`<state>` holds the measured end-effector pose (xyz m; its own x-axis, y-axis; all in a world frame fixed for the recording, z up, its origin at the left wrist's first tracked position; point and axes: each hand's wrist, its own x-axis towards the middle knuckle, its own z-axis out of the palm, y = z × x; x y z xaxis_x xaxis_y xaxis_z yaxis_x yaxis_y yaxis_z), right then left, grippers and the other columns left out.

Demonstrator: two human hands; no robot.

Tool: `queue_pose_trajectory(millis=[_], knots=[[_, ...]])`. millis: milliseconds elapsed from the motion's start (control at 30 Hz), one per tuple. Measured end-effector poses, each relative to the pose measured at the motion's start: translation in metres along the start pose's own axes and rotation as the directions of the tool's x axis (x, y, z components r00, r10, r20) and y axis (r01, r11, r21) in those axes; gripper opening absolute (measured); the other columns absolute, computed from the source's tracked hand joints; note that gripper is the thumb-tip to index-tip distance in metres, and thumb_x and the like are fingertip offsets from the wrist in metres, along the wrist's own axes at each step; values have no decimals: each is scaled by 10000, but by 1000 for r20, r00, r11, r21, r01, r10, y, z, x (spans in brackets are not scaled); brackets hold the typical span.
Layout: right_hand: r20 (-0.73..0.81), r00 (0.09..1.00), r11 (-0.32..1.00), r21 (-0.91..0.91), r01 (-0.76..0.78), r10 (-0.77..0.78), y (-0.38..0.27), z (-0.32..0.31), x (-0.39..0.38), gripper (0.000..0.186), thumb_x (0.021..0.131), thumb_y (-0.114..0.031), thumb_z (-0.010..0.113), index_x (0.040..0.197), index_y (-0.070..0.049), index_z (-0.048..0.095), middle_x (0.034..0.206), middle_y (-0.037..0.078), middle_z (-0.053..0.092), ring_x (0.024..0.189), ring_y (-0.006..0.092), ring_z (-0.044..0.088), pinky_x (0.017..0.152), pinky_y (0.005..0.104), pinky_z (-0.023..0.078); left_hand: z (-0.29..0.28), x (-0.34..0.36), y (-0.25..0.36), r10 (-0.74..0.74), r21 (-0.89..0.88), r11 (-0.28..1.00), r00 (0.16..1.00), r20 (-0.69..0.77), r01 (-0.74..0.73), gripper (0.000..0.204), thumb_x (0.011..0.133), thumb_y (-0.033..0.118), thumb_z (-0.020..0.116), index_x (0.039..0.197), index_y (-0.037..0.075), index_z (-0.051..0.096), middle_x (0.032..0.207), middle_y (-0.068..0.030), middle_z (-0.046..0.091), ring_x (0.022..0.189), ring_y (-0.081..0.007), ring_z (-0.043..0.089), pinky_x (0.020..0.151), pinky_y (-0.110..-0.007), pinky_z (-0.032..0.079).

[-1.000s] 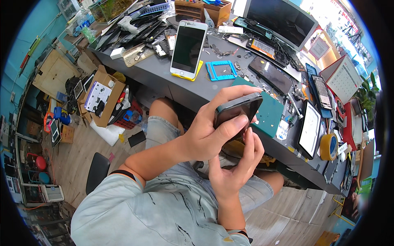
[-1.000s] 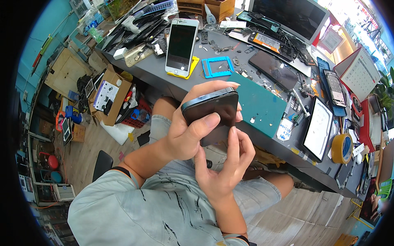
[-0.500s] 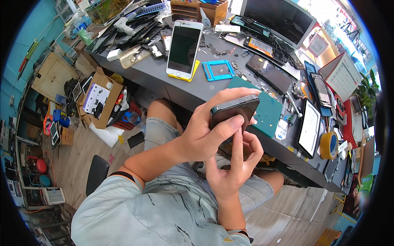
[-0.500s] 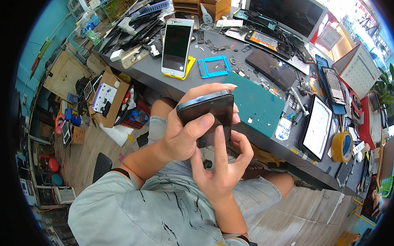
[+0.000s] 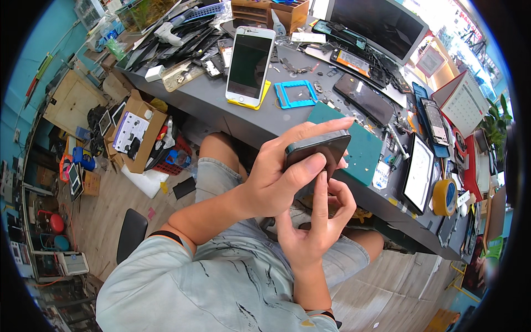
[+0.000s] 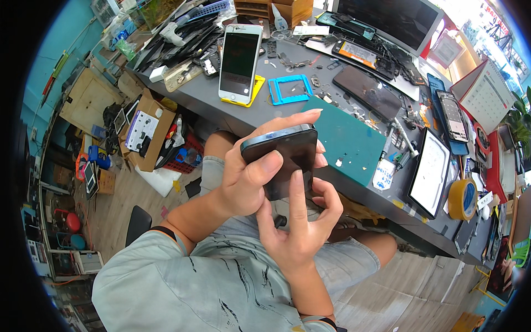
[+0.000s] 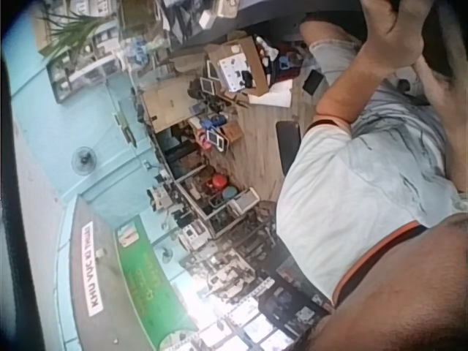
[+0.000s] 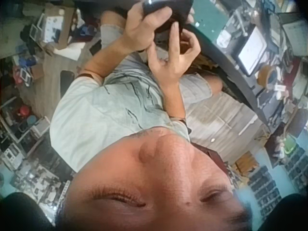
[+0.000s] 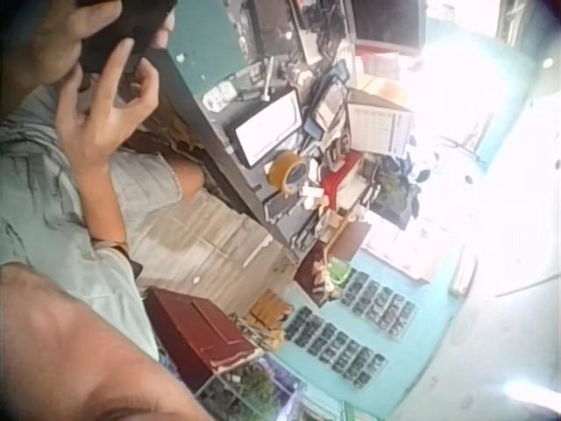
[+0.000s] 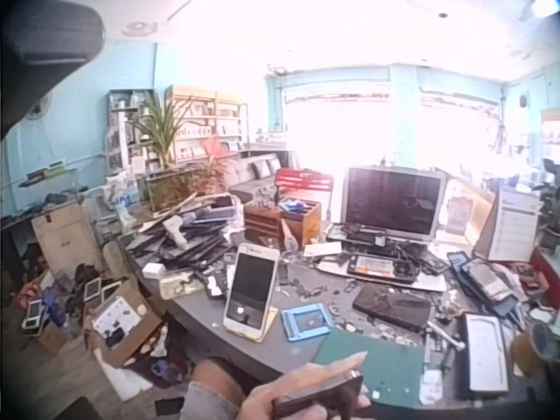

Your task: The person reassembles a smartphone by placing the back cover onto the chassis and pressing it into place. They then use a screwdriver to tighten screws on the back of the device. Finally, they inspect the phone's screen and back cover.

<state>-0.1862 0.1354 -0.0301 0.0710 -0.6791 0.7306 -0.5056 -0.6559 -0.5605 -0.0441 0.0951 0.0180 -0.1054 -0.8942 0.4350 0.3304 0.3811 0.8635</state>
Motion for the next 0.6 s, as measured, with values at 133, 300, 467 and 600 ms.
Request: queue_pose_trajectory(millis=[133, 300, 467, 600], knots=[[-3, 1000, 1000, -6, 3, -3, 0, 0, 0, 800, 708, -106, 914, 1466, -50, 667, 1324, 234, 533, 1120, 351, 557, 828, 416, 490, 2, -2, 2, -3, 40, 999, 1000, -22, 4, 643, 1116, 296, 561, 1614, -82, 412, 1298, -222, 701, 1180, -259, 716, 1066, -411, 573], [10, 1000, 1000, -19, -3, 4, -2, -2, 1, 815, 700, -104, 917, 1473, -51, 664, 1314, 227, 535, 1092, 340, 563, 825, 410, 483, 2, -2, 1, -1, 77, 997, 999, -35, 3, 605, 1132, 264, 529, 1602, -102, 419, 1307, -240, 708, 1195, -292, 723, 1074, -438, 579], [55, 998, 997, -81, 12, -8, -5, -7, 0, 798, 712, -45, 898, 1464, 31, 642, 1324, 215, 538, 1131, 322, 554, 845, 385, 487, 3, -3, -2, -35, 61, 997, 999, -27, 36, 631, 1139, 299, 530, 1577, -141, 421, 1312, -265, 708, 1193, -329, 726, 1066, -458, 586], [48, 998, 992, -124, 34, -28, -8, -9, 1, 813, 723, -43, 886, 1488, 30, 620, 1392, 237, 497, 1172, 347, 556, 892, 400, 502, 8, -3, -1, -99, -22, 995, 990, -105, 97, 662, 1149, 375, 499, 1544, -154, 453, 1264, -275, 727, 1158, -338, 740, 1044, -463, 600]])
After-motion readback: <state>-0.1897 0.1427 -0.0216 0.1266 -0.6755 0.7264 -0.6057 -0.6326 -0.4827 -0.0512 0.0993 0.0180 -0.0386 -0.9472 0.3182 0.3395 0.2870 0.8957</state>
